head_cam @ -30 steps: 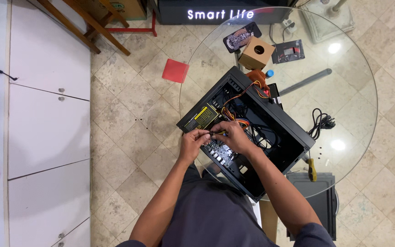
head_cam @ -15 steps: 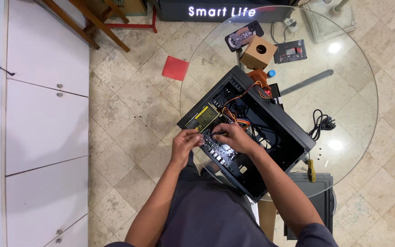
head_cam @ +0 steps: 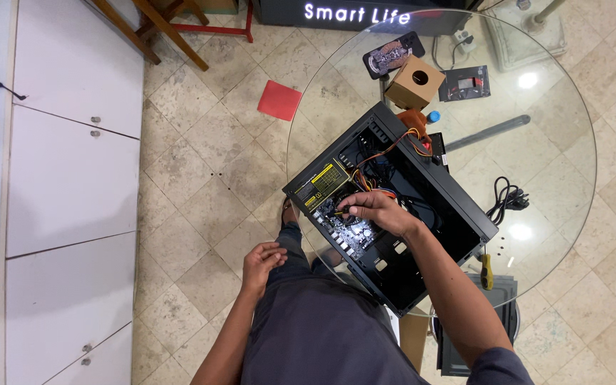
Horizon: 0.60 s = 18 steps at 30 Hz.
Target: The person assembles a desktop computer by connecting internal power cables to the motherboard and power supply. They route and secure the wires inside the open case, ensuring connections are properly seated.
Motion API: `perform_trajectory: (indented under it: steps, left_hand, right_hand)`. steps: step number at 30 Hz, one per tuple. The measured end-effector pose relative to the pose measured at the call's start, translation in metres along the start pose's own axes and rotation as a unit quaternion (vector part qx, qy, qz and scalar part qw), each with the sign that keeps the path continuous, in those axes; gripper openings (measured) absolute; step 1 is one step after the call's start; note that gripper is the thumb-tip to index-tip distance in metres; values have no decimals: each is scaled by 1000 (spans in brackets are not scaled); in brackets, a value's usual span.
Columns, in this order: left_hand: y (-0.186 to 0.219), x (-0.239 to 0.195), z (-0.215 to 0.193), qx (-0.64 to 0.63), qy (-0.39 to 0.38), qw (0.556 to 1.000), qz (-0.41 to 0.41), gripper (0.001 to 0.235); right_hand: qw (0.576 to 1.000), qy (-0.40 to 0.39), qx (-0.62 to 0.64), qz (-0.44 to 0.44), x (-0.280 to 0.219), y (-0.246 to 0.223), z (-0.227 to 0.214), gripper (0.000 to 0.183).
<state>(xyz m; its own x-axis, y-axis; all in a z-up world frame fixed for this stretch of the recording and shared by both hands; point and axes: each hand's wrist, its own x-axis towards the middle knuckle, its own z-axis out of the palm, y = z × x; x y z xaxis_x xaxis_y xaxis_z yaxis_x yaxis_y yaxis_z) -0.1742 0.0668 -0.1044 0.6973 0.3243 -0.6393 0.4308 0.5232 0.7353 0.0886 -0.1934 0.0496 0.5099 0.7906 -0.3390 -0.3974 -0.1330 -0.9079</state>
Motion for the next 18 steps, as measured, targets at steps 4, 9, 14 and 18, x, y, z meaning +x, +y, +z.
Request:
perform_trajectory:
  steps: [4, 9, 14, 18]
  left_hand:
    - [-8, -6, -9, 9, 9, 1000, -6, 35]
    - [-3, -18, -17, 30, 28, 999, -11, 34]
    - [-20, -27, -44, 21, 57, 998, -14, 38]
    - [-26, -38, -62, 35, 85, 996, -19, 39]
  right_hand:
    - [999, 2, -45, 9, 8, 14, -3, 21]
    - [908, 59, -415, -21, 32, 63, -7, 20]
    - [764, 94, -621, -146, 47, 102, 6, 20]
    - [632, 68, -714, -293, 74, 149, 5, 11]
